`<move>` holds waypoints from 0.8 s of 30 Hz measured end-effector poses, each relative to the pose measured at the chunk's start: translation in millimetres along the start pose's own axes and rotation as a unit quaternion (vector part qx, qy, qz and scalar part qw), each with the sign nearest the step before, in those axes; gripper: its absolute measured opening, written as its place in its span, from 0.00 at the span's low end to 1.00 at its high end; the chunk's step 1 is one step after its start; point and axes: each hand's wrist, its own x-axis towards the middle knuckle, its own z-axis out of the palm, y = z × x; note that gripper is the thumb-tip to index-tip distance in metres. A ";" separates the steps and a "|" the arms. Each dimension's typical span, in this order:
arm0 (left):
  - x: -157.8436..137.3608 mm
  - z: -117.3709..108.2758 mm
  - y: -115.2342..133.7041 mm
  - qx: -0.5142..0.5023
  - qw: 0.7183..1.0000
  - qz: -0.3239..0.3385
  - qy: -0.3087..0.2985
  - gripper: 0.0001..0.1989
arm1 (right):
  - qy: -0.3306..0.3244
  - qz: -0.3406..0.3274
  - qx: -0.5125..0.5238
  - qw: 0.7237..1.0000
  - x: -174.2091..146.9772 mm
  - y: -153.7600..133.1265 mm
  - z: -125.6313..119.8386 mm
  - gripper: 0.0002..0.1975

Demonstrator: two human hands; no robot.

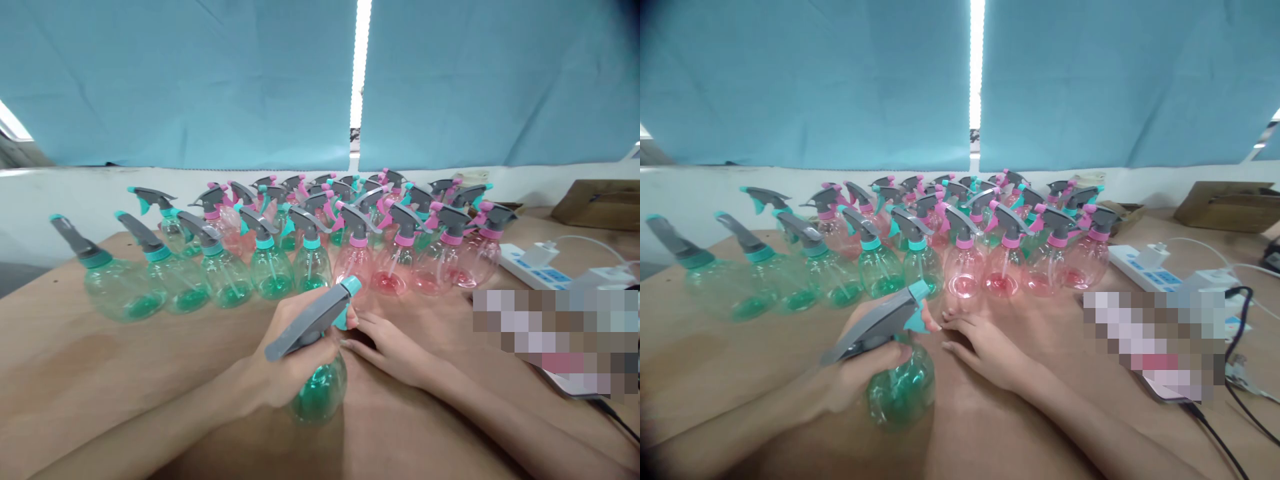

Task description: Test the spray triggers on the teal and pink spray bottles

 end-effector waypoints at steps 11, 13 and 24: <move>-4.9 2.3 -2.7 0.005 1.000 -0.003 0.011 0.11 | -0.004 0.002 -0.001 1.000 0.4 -0.2 -1.0 0.15; -5.9 4.6 -4.6 -0.007 1.000 -0.016 0.022 0.09 | -0.002 -0.002 0.001 1.000 0.3 1.2 -0.2 0.15; -4.0 5.7 -2.9 -0.007 0.999 0.002 0.040 0.11 | 0.000 -0.014 0.004 1.000 0.8 2.9 0.3 0.15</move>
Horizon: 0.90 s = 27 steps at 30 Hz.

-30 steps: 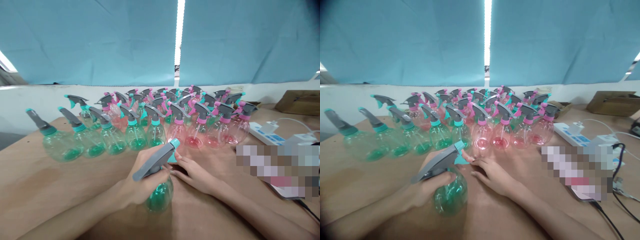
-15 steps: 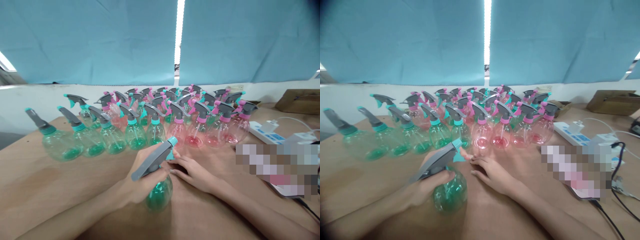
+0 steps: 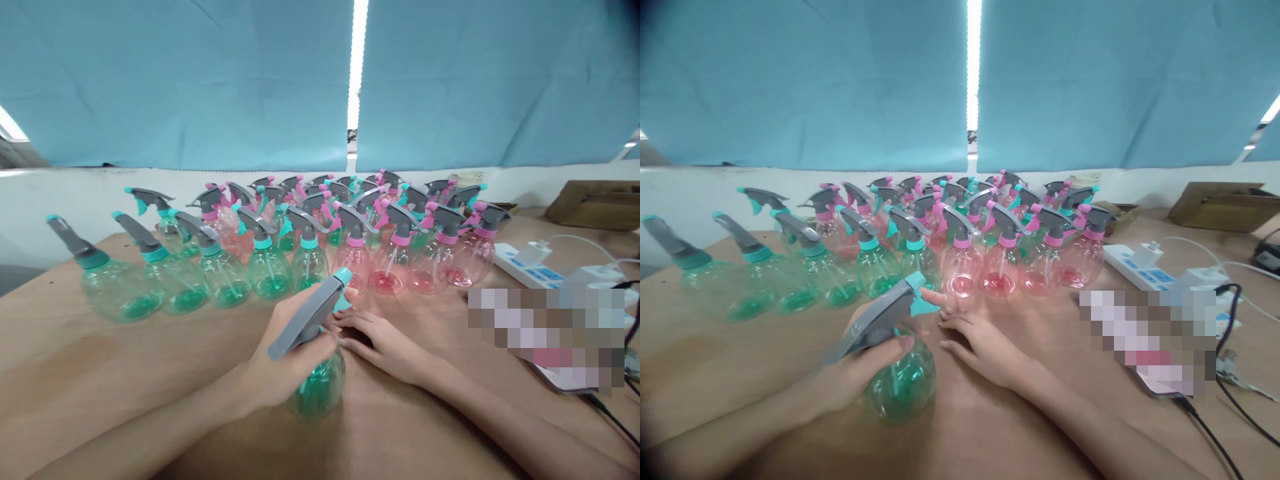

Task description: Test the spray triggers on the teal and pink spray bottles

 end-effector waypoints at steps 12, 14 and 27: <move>0.7 0.8 0.7 0.000 1.000 -0.013 -0.001 0.09 | -0.004 -0.001 0.001 1.000 0.3 -0.6 -0.4 0.15; 1.4 1.2 0.7 0.002 1.000 -0.007 0.004 0.04 | -0.003 -0.004 0.004 1.000 0.1 -0.6 -0.5 0.14; 1.0 -1.2 2.3 -0.020 1.000 -0.007 -0.013 0.10 | -0.003 -0.001 0.005 1.000 0.9 -3.5 -1.6 0.14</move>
